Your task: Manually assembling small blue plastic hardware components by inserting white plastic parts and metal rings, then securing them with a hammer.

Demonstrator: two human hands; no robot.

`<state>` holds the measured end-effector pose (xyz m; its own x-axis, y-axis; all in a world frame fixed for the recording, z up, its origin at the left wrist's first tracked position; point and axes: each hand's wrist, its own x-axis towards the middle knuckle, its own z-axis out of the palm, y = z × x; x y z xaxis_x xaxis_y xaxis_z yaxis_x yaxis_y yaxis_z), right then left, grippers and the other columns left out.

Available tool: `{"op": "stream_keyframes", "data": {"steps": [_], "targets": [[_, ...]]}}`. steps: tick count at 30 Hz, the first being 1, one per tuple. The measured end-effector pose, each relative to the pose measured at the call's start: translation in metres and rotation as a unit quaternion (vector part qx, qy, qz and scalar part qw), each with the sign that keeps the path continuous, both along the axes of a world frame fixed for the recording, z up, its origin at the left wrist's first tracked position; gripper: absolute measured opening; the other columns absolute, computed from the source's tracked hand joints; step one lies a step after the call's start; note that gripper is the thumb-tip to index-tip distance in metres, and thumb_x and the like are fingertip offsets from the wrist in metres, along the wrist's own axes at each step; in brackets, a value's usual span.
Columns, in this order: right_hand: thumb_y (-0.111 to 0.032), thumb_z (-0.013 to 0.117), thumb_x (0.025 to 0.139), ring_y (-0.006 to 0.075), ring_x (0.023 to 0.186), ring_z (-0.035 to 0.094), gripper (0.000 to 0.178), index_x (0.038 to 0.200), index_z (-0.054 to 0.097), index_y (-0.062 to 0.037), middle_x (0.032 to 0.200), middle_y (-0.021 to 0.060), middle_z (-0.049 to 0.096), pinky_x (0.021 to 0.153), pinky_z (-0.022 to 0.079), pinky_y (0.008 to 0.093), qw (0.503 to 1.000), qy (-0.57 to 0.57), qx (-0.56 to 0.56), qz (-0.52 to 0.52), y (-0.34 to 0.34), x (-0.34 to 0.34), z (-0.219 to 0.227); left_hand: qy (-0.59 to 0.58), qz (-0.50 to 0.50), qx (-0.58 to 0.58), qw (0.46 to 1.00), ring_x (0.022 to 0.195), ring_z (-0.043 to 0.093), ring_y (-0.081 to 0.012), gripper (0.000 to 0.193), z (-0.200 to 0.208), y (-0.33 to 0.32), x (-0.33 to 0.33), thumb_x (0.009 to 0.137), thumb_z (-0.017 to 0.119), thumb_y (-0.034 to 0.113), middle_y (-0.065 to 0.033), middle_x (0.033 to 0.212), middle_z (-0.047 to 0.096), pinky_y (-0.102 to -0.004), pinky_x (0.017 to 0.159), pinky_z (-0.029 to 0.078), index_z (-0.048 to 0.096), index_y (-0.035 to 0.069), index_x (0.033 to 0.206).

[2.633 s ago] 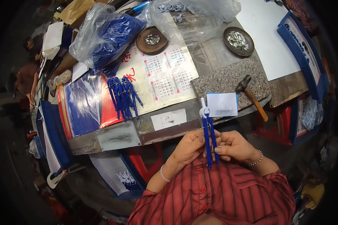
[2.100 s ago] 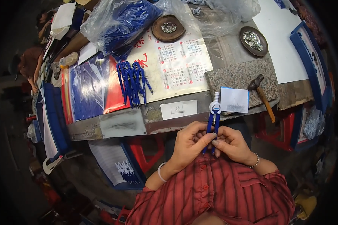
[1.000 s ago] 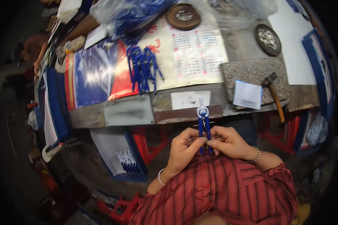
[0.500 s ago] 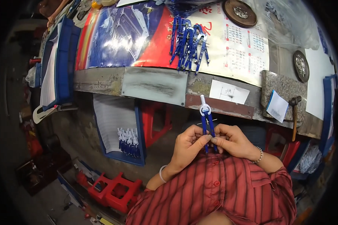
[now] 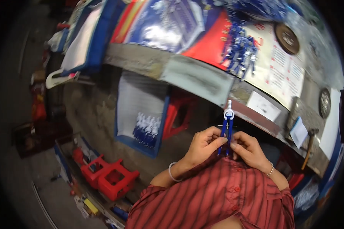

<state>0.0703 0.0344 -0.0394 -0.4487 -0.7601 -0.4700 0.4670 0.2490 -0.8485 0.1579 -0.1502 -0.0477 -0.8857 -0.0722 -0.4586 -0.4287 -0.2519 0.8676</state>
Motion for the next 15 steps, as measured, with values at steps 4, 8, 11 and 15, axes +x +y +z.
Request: {"op": "stream_keyframes", "data": {"steps": [4,8,11,15], "targets": [[-0.014,0.054,0.092,0.0073,0.059,0.053,0.019,0.102,0.051,0.001,0.083,0.0068,0.061,0.054,0.044,0.0207,1.0,0.011,-0.013,-0.014,-0.003,0.006,-0.006,-0.016,0.106,-0.092,0.99,0.07,0.055,-0.0056,0.012,-0.003,-0.042,0.034,0.086,0.06,0.004,-0.0009,0.081,0.061,-0.02,0.063,0.044,0.059,0.0,0.097],[-0.015,0.055,0.092,0.0072,0.059,0.053,0.019,0.102,0.051,0.0015,0.082,0.0056,0.061,0.054,0.044,0.0202,0.999,0.041,0.011,0.018,-0.007,0.008,-0.009,-0.063,0.181,-0.331,0.924,0.069,0.054,-0.0051,0.009,-0.021,-0.129,0.107,0.085,0.061,0.006,0.0,0.077,0.061,-0.0199,0.062,0.044,0.061,-0.001,0.091],[-0.014,0.056,0.09,0.0083,0.061,0.054,0.018,0.098,0.054,0.0018,0.079,0.0052,0.061,0.056,0.044,0.0215,0.997,0.045,0.035,0.046,-0.016,0.01,-0.005,-0.103,0.169,-0.447,0.872,0.067,0.057,-0.0092,0.015,-0.03,-0.181,0.154,0.081,0.066,0.01,-0.0054,0.073,0.062,-0.0246,0.059,0.046,0.062,-0.002,0.088],[-0.012,0.059,0.088,0.0127,0.064,0.057,0.016,0.094,0.055,0.0023,0.076,0.008,0.061,0.059,0.045,0.0245,0.977,0.189,0.016,0.098,-0.026,0.014,-0.001,-0.171,0.109,-0.437,0.876,0.067,0.055,-0.0081,0.018,-0.051,-0.206,0.187,0.08,0.067,0.014,-0.004,0.073,0.062,-0.0246,0.06,0.045,0.062,-0.001,0.087]]}}
